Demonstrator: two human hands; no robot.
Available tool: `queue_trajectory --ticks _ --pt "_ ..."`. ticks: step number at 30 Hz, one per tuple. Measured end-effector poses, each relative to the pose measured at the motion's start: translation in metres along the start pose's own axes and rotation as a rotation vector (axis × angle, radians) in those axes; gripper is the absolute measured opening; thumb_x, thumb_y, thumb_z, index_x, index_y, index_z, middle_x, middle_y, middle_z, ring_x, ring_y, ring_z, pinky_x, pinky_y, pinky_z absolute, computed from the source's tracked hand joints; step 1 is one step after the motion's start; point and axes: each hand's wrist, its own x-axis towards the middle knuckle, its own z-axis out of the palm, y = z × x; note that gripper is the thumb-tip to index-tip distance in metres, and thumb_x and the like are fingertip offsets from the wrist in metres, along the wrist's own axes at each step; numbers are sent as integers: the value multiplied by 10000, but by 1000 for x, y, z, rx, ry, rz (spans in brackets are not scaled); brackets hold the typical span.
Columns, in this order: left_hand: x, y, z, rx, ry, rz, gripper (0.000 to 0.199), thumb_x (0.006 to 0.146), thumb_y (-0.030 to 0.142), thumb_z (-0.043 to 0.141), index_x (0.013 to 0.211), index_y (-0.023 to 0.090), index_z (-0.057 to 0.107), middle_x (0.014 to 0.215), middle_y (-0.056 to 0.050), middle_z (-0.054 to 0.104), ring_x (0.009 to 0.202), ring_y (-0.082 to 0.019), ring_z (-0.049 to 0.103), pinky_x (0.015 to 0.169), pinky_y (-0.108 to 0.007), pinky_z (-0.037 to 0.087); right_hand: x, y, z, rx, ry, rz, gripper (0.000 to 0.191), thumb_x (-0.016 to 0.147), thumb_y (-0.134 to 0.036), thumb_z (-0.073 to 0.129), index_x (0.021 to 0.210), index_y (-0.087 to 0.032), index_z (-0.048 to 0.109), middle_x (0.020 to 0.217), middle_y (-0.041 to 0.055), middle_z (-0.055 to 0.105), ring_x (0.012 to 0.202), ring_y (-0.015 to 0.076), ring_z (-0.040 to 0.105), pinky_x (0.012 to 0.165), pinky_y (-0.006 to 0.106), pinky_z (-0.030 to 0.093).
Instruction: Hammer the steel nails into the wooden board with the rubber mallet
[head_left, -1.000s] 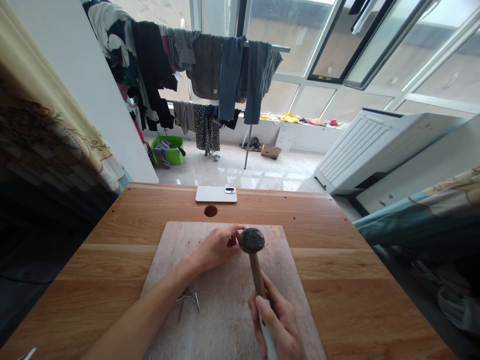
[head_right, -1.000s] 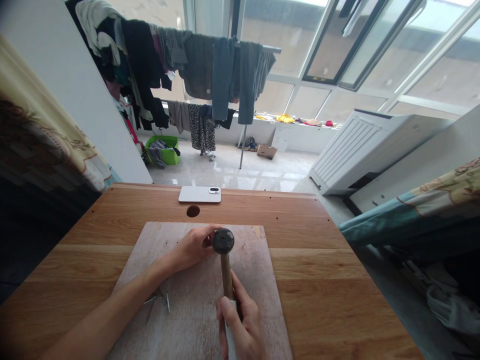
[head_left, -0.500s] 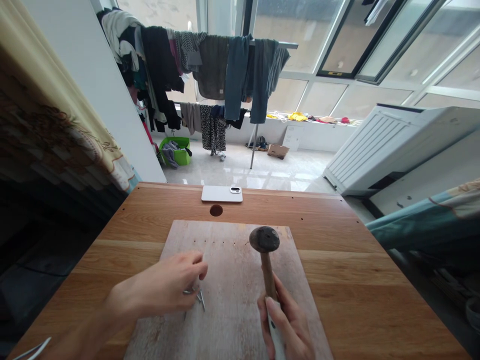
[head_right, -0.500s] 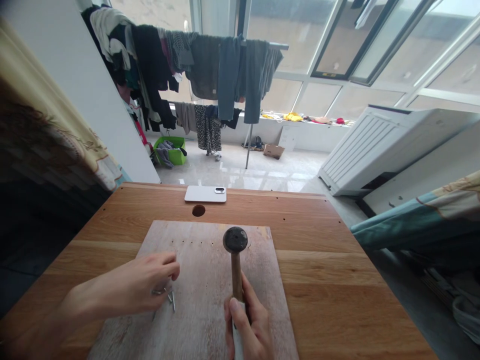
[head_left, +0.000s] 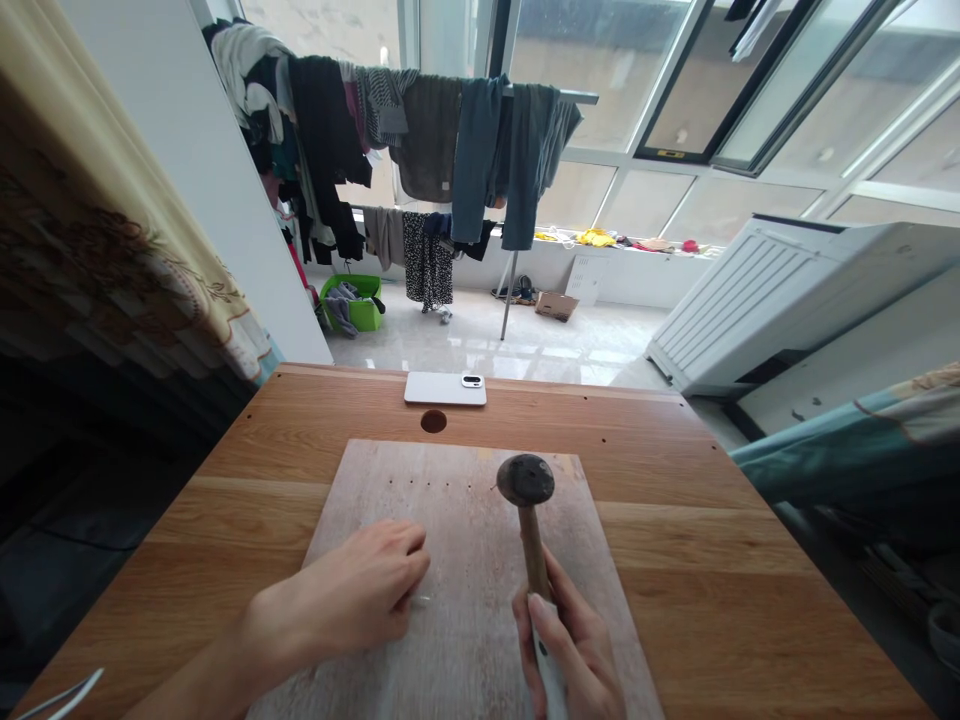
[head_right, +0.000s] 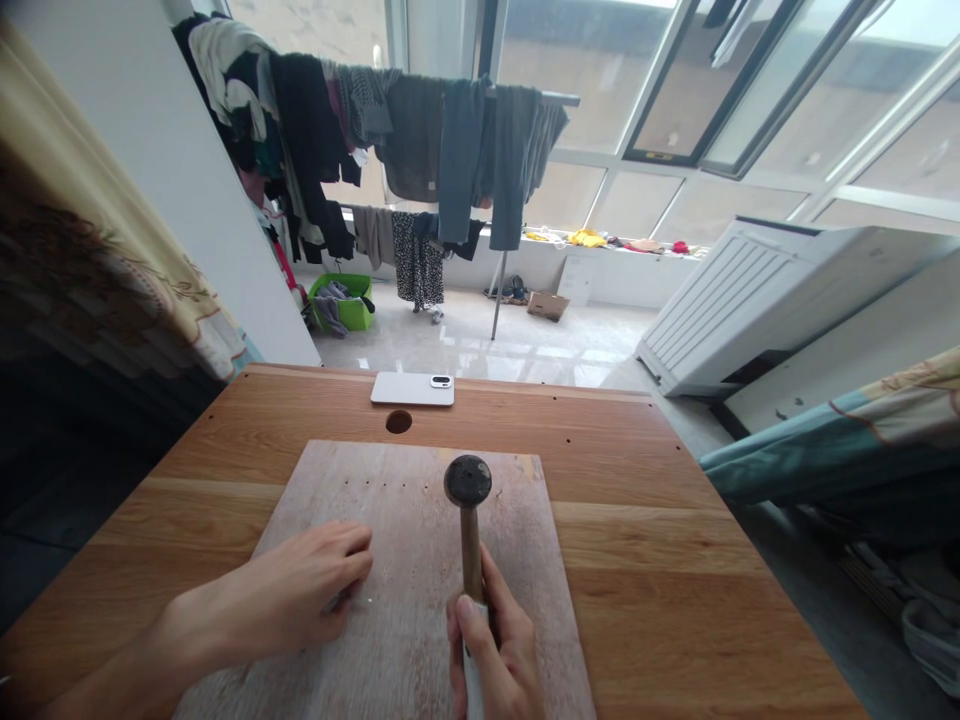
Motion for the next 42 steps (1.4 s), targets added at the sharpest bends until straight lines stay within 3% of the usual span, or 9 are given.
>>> queue_trajectory --ticks 4,9,12,22,27,42 --pt "11 -5 -4 -90 66 39 187 749 31 538 813 203 572 842 0 654 762 -173 587 670 -286 385 1 0 -1 -2 -3 -2 705 887 -623 723 1414 -178 573 709 -39 605 313 21 432 321 120 282" --pt "46 -19 -10 -220 311 46 172 874 77 520 924 198 631 929 -14 672 782 -151 606 727 -258 437 2 -1 -1 -3 -2 -23 666 900 -616 714 1393 -186 589 714 -42 606 324 15 435 329 112 298" --pt "67 -25 -9 -226 390 24 183 893 86 527 931 192 672 975 -33 672 818 -158 631 780 -264 465 2 -2 0 9 0 -26 680 885 -629 727 1395 -197 600 711 -47 602 325 12 432 328 111 303" --pt "87 -23 -5 -151 418 -21 181 951 129 539 913 177 710 997 -66 674 899 -200 662 834 -302 491 2 -6 2 9 -2 -31 664 892 -622 717 1401 -210 608 716 -49 584 325 10 416 320 115 306" --pt "92 -21 -1 -203 388 -30 170 936 128 566 892 185 720 958 -51 687 857 -193 659 789 -292 479 2 -5 3 27 2 -5 706 867 -643 741 1407 -210 600 717 -46 602 319 7 432 320 105 302" --pt "97 -26 24 -402 543 31 112 947 193 597 907 188 702 937 -40 667 842 -171 628 774 -277 470 2 3 1 9 19 23 753 872 -635 729 1445 -178 553 714 -45 595 309 16 432 312 114 287"
